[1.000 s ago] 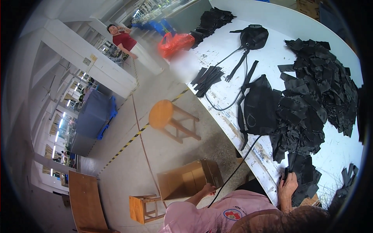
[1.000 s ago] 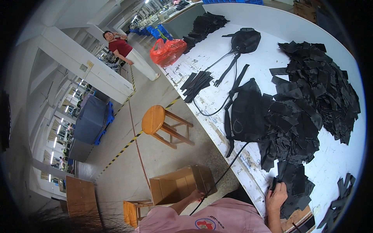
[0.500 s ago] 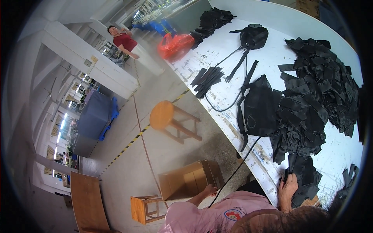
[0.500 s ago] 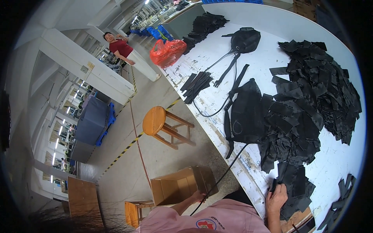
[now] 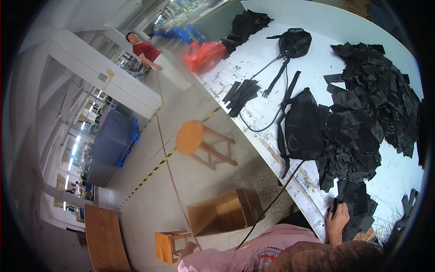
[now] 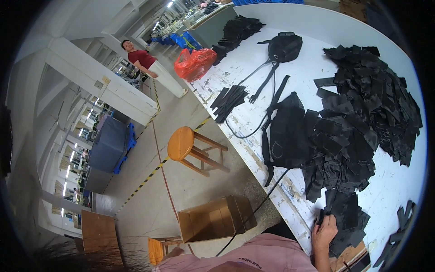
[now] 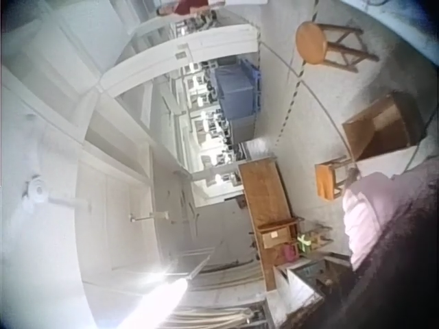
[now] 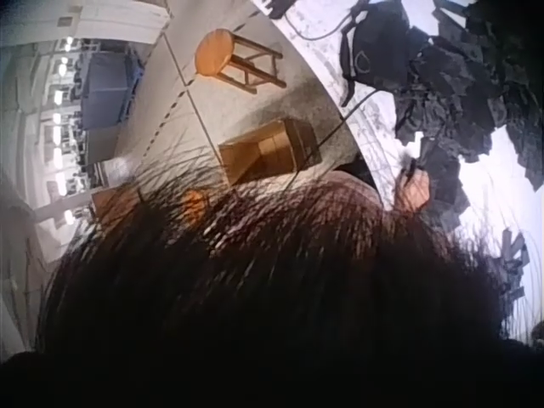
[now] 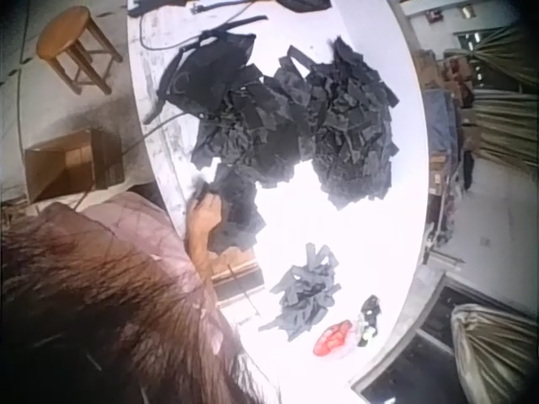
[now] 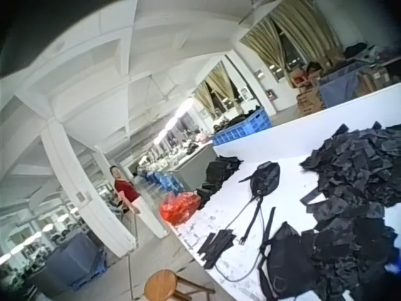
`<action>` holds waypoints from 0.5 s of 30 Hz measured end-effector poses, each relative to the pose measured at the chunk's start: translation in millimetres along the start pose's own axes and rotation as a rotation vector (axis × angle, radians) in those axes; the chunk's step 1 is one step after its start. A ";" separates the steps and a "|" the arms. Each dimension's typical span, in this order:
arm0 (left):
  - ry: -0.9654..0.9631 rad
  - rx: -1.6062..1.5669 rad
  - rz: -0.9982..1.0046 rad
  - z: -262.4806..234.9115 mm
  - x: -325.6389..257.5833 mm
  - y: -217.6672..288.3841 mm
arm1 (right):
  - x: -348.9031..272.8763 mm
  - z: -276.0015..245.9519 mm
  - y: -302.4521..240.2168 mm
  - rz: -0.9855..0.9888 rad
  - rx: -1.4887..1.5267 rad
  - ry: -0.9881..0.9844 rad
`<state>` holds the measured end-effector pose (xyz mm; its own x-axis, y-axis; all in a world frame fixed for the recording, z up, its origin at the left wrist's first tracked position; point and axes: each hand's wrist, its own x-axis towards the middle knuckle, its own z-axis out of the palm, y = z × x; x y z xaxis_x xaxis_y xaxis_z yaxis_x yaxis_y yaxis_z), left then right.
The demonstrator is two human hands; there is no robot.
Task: The recorder is assembling small black foam pieces on a workbench in a factory setting.
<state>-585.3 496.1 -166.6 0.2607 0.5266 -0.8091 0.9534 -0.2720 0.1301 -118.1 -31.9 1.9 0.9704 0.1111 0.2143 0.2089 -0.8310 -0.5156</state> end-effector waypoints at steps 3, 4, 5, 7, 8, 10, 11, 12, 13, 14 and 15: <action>0.182 -0.167 -0.179 -10.0 -18.5 -23.2 | -4.0 -5.7 3.0 0.030 -0.013 -0.004; 0.254 -0.235 -0.236 -11.1 0.7 7.0 | -3.7 -6.6 0.8 0.037 -0.017 0.000; 0.315 -0.313 -0.290 -4.5 32.0 79.1 | -5.9 -0.5 -4.7 0.024 -0.023 0.006; 0.108 0.941 0.690 8.3 46.6 166.2 | -3.3 1.0 -6.1 -0.013 -0.013 0.040; 0.051 0.525 0.250 32.1 52.0 217.7 | -2.5 -0.8 -6.7 -0.018 -0.003 0.045; 0.032 0.264 0.371 58.0 4.9 324.5 | -3.8 0.1 0.3 -0.005 0.004 0.032; 0.023 0.264 0.463 74.5 5.6 347.4 | -4.1 -0.9 1.9 0.000 0.001 0.035; 0.032 0.253 0.546 80.4 1.8 356.1 | -3.1 -1.7 -1.7 -0.025 0.024 0.036; 0.028 0.257 0.551 82.0 -2.4 363.9 | -3.1 -1.7 -1.7 -0.030 0.030 0.037; -0.030 0.242 0.548 83.8 -8.6 370.2 | -3.0 -1.3 -0.7 -0.024 0.026 0.040; -0.087 0.226 0.543 84.3 -11.9 371.6 | -3.6 -1.6 -1.1 -0.017 0.021 0.046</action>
<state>-246.9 320.9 -157.0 0.6793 0.1986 -0.7065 0.6288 -0.6538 0.4209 -121.9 -32.2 3.1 0.9603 0.0994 0.2605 0.2281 -0.8173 -0.5291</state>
